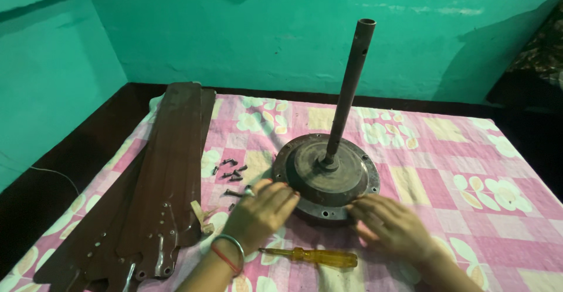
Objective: The person assembles a ceiling fan motor by placing a circular metal cover onto the motor housing and securing it with multiple screws using a screwdriver. The person then attaches a small plastic component to the central shaft.
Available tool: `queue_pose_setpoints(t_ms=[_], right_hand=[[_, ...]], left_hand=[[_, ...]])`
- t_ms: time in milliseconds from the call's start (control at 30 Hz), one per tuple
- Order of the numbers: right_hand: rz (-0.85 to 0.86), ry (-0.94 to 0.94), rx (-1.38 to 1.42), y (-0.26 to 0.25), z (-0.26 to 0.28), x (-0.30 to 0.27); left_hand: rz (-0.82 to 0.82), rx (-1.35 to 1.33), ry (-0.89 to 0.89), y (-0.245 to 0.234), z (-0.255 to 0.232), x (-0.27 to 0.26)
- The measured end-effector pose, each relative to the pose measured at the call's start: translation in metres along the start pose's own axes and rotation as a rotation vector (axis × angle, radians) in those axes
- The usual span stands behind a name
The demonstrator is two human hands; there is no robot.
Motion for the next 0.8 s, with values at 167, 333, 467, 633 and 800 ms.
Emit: queue_pose_setpoints(t_ms=[167,333,467,633,800], right_hand=[[0.032,-0.017,0.037,-0.009,0.011,0.008],[0.064,0.005,0.085,-0.01,0.003,0.008],[0.039,0.029,0.084,-0.012,-0.006,0.004],[0.03,0.119,0.118,-0.006,-0.009,-0.004],[-0.021,0.175,0.116,0.002,-0.014,-0.01]], left_hand=[[-0.011,-0.01,-0.025,-0.005,-0.001,-0.001],[-0.056,-0.014,0.006,-0.008,-0.01,0.005],[-0.054,-0.023,0.044,-0.012,-0.016,0.011],[-0.098,-0.176,-0.041,-0.017,-0.002,0.007],[0.033,-0.168,-0.696,-0.009,0.063,-0.036]])
Point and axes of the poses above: each hand's wrist, its own x-axis towards the middle knuckle, its own y-axis out of the palm, z = x × y, the point moved 7 cm from there along x, towards the middle knuckle, and after that the axes turned 12 degrees about y, right-handed, at the moved point
